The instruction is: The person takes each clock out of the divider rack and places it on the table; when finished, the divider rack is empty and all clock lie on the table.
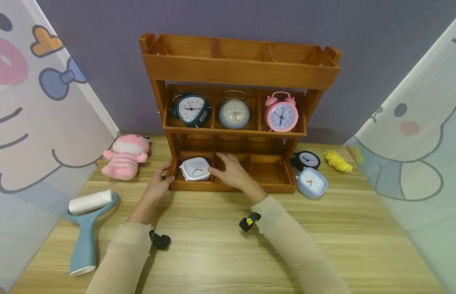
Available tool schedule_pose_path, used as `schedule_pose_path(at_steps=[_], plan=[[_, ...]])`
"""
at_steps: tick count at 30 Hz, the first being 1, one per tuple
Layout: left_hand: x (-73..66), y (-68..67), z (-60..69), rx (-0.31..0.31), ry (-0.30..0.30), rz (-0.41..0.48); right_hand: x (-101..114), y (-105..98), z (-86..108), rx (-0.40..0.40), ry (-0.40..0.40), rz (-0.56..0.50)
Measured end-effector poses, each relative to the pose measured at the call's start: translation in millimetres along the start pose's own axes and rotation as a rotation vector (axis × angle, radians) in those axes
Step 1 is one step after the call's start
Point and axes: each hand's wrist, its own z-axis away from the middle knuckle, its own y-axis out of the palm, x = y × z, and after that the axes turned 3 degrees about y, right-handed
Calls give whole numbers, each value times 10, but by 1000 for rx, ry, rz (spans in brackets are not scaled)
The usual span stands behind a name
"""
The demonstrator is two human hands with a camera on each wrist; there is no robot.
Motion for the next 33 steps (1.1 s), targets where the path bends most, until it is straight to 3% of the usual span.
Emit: schedule_pose_path(at_steps=[6, 13, 25, 33], plan=[[17, -24, -10, 4, 11, -7, 155, 198, -151, 17, -25, 51], [-33, 1, 23, 9, 8, 8, 315, 374, -283, 89, -10, 141], [16, -7, 4, 12, 18, 25, 499, 476, -375, 130, 22, 327], [-6, 6, 12, 18, 2, 23, 555, 484, -426, 164, 67, 373]])
